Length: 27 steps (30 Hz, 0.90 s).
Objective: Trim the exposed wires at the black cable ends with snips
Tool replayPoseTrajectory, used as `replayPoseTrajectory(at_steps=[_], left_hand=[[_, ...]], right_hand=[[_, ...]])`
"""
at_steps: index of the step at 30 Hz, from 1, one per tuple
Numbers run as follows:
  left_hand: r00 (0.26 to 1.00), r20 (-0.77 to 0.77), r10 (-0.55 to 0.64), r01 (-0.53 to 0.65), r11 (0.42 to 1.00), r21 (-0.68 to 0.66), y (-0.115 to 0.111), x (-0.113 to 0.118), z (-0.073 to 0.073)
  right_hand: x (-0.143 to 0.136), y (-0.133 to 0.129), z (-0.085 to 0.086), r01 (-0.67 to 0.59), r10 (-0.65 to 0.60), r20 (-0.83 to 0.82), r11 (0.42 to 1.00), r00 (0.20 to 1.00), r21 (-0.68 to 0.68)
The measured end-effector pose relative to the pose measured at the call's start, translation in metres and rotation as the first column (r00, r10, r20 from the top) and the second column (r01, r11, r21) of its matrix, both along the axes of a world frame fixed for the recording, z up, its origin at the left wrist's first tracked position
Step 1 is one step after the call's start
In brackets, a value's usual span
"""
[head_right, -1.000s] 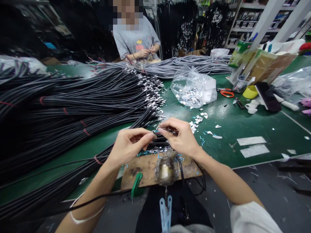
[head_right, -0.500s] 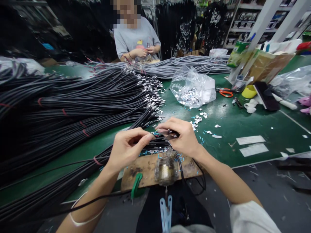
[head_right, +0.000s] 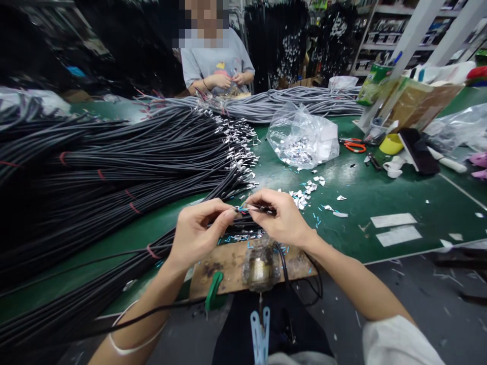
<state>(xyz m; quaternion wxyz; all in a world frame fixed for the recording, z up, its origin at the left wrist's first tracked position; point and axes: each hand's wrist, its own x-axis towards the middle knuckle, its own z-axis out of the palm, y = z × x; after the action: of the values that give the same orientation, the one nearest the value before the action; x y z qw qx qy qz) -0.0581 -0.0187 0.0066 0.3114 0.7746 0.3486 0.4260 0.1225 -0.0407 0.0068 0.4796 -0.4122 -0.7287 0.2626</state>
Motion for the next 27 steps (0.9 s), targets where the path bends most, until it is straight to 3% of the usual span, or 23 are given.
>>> replayPoseTrajectory(at_steps=[4, 7, 10, 14, 18, 21, 23, 27], left_hand=[[1.0, -0.002, -0.018, 0.018, 1.0, -0.003, 0.0003, -0.0013, 0.0004], [1.0, -0.011, -0.007, 0.007, 1.0, -0.012, -0.0005, -0.0005, 0.0013], [1.0, -0.025, -0.016, 0.015, 0.999, -0.03, -0.001, 0.0007, 0.0012], [1.0, -0.026, 0.017, -0.018, 1.0, -0.02, -0.0003, 0.0026, -0.0022], [0.988, 0.035, 0.149, -0.153, 0.969, 0.193, -0.0012, 0.0049, -0.0057], [0.957, 0.068, 0.282, -0.281, 0.846, 0.453, -0.0045, 0.0064, -0.0067], [0.945, 0.069, 0.319, -0.305, 0.787, 0.536, -0.0069, 0.0074, -0.0072], [0.974, 0.014, 0.227, -0.21, 0.872, 0.442, -0.0087, 0.0084, -0.0078]], right_hand=[[-0.0003, -0.0006, 0.0006, 0.025, -0.026, -0.031, 0.999, 0.999, -0.035], [-0.0002, -0.0027, 0.0038, 0.037, -0.035, -0.049, 0.998, 0.998, 0.051], [0.0001, -0.0038, 0.0049, 0.01, -0.011, 0.001, 0.992, 1.0, 0.124], [0.0004, -0.003, 0.0024, 0.048, -0.057, 0.073, 0.991, 0.996, 0.121], [0.0005, -0.0037, 0.0009, 0.068, -0.075, 0.062, 0.992, 0.995, 0.109], [0.0004, -0.0056, 0.0021, 0.024, -0.028, 0.033, 0.993, 0.999, 0.113], [0.0005, -0.0062, 0.0039, 0.049, -0.047, -0.019, 0.993, 0.999, 0.103], [0.001, -0.0052, 0.0072, 0.119, -0.11, -0.093, 0.988, 0.99, 0.096]])
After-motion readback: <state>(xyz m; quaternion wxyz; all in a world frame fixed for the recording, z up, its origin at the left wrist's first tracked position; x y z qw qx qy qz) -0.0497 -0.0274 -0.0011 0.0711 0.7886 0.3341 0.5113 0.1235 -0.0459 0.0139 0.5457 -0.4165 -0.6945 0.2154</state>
